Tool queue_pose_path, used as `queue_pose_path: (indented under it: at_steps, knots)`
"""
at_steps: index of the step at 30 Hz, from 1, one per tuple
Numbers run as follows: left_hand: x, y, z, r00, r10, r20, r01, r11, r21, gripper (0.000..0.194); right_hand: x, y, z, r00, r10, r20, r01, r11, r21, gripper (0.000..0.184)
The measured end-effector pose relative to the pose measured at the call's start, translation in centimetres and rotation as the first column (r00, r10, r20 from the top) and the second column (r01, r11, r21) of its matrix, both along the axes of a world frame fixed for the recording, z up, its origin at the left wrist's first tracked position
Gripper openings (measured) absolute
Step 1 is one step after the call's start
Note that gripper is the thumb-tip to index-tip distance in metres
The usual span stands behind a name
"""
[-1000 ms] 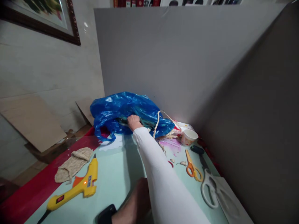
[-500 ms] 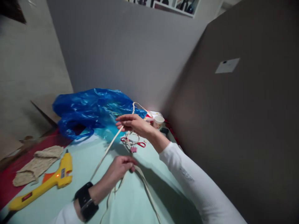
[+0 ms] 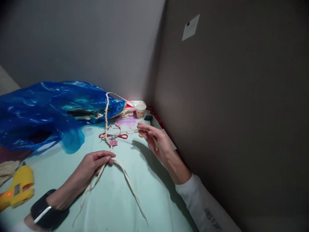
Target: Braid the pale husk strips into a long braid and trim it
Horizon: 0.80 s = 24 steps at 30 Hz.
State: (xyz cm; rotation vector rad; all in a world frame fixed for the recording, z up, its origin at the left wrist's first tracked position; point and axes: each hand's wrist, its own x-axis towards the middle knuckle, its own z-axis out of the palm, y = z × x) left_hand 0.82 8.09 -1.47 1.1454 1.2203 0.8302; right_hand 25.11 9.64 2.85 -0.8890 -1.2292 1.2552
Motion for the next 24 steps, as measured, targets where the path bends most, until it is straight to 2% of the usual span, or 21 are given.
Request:
queue_pose_path:
  at_steps: [1,2,3,5,6,7,9,10,12,15,17,20,24]
  knots:
    - [0.0,0.0,0.0,1.000,0.006,0.000,-0.006,1.000,-0.011,0.028,0.1,-0.2,0.2,0.991,-0.095,0.093,0.086,0.991,0.100,0.036]
    - [0.0,-0.1,0.0,1.000,0.011,0.001,-0.011,1.000,-0.021,0.028,0.2,-0.4,0.4,0.955,-0.216,0.201,0.169,0.958,0.230,0.038]
    - [0.0,-0.1,0.0,1.000,0.015,0.001,-0.015,0.999,-0.028,0.027,0.2,-0.5,0.6,0.884,-0.345,0.317,0.220,0.903,0.370,0.039]
    - [0.1,-0.2,0.1,1.000,0.019,-0.003,-0.019,1.000,-0.023,0.027,0.0,-0.9,0.4,0.693,-0.502,0.518,0.159,0.806,0.570,0.042]
    - [0.2,-0.2,0.1,1.000,0.018,-0.003,-0.018,1.000,-0.012,0.027,-0.2,-1.0,0.1,0.610,-0.509,0.607,0.072,0.799,0.597,0.044]
    - [0.2,-0.2,0.0,1.000,0.015,-0.002,-0.015,1.000,-0.003,0.026,-0.5,-1.0,-0.3,0.545,-0.465,0.698,-0.027,0.822,0.569,0.045]
    - [0.1,-0.1,0.0,1.000,0.012,0.013,-0.012,1.000,0.002,0.026,-1.1,-1.1,-1.1,0.445,-0.289,0.848,-0.186,0.896,0.403,0.043]
    - [0.1,-0.1,0.0,1.000,0.011,0.025,-0.011,1.000,-0.003,0.027,-1.3,-1.1,-1.5,0.414,-0.198,0.888,-0.228,0.923,0.312,0.041]
    - [0.0,-0.2,0.0,0.999,0.013,0.053,-0.012,1.000,-0.018,0.029,-1.6,-1.3,-2.0,0.400,-0.056,0.915,-0.268,0.947,0.175,0.039]
    - [0.0,-0.2,0.0,0.993,0.028,0.111,-0.025,0.999,-0.026,0.034,-1.4,-1.5,-2.1,0.428,0.014,0.904,-0.310,0.942,0.132,0.046]
    - [0.0,-0.2,0.0,0.987,0.058,0.151,-0.051,0.997,-0.049,0.034,-1.1,-1.5,-1.9,0.422,-0.004,0.907,-0.358,0.918,0.171,0.054]
    - [0.0,0.0,0.1,0.980,0.089,0.180,-0.070,0.992,-0.108,0.031,-0.5,-1.2,-1.8,0.425,-0.104,0.899,-0.397,0.871,0.288,0.059]
    - [-0.2,0.3,0.3,0.983,0.046,0.177,-0.016,0.986,-0.168,0.024,0.1,-0.7,-1.8,0.482,-0.198,0.854,-0.377,0.832,0.406,0.044]
